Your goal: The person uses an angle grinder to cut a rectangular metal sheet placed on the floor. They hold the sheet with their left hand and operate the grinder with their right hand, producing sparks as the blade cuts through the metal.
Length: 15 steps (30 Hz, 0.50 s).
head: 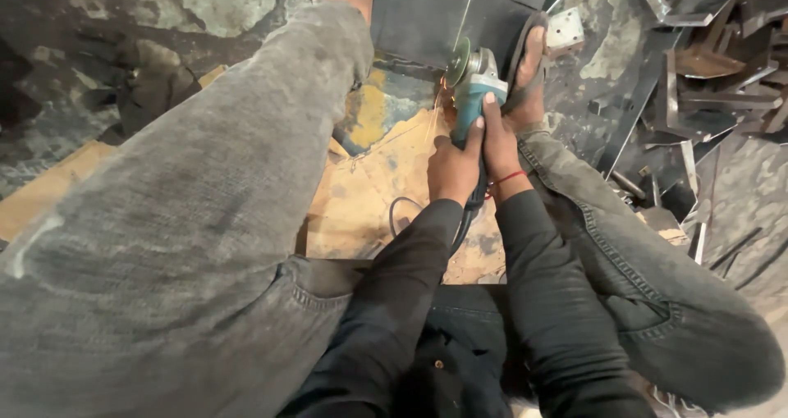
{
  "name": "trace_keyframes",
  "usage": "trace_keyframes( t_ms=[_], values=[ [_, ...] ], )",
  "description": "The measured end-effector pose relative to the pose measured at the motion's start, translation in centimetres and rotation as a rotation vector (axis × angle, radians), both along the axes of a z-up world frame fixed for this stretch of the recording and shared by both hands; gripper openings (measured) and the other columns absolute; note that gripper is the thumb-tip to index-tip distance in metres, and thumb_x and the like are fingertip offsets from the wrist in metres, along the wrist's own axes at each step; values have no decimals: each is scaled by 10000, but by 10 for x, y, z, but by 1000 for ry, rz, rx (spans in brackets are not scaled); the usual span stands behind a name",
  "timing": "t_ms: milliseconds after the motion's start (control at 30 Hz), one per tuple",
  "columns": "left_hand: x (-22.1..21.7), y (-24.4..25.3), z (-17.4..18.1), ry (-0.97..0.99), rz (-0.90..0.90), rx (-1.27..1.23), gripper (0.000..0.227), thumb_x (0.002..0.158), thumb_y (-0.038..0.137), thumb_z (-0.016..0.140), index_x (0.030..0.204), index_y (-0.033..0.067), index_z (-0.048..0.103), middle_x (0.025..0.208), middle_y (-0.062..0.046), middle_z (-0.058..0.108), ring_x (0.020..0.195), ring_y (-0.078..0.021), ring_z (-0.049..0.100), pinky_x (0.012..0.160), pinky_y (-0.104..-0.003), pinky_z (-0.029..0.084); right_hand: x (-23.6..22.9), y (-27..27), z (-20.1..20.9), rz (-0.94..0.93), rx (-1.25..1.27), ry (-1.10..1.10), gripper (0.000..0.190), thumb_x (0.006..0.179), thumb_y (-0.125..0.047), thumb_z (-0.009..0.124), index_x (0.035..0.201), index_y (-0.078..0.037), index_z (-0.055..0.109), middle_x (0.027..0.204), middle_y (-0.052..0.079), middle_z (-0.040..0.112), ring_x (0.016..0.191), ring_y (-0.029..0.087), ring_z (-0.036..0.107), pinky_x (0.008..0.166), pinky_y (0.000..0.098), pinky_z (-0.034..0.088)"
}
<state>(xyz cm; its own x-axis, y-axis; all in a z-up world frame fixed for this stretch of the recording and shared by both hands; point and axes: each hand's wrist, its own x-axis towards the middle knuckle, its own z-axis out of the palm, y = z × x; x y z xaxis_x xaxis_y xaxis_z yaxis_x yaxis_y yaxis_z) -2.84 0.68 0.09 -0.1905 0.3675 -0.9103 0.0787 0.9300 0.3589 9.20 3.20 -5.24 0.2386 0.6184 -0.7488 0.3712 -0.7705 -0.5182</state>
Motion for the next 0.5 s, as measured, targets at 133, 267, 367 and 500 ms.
trace_keyframes(
  t_ms=[133, 267, 367, 500],
  values=[
    [2, -2, -5, -19, -2, -8, 913, 860, 776, 509, 1133, -91, 587, 1073, -369, 693, 1052, -503, 686, 905, -514, 539, -3, 4, 4, -57, -16, 16, 820, 958, -676, 489, 1269, 66, 646, 1195, 135, 706, 1050, 174, 634, 946, 306, 498],
    [1, 0, -3, 0, 11, -7, 906, 846, 764, 538, 1160, -84, 588, 1079, -365, 685, 1047, -517, 669, 909, -526, 518, -4, 2, 5, -77, 31, 120, 804, 955, -653, 521, 1271, 73, 658, 1193, 125, 699, 1041, 168, 622, 941, 301, 494],
    [7, -5, -14, 12, 6, 35, 883, 852, 760, 506, 1125, -71, 620, 1056, -349, 707, 1029, -505, 692, 893, -522, 540, -5, 7, 5, -65, 3, 27, 785, 957, -644, 525, 1257, 68, 663, 1173, 121, 707, 1049, 147, 609, 943, 285, 485],
    [8, -8, -18, 11, -7, 56, 910, 885, 769, 516, 1146, -99, 590, 1060, -378, 687, 1040, -521, 680, 901, -529, 539, -5, 6, 1, -51, 3, -21, 784, 968, -640, 518, 1242, 80, 668, 1163, 117, 714, 1053, 145, 618, 940, 283, 486]
  ],
)
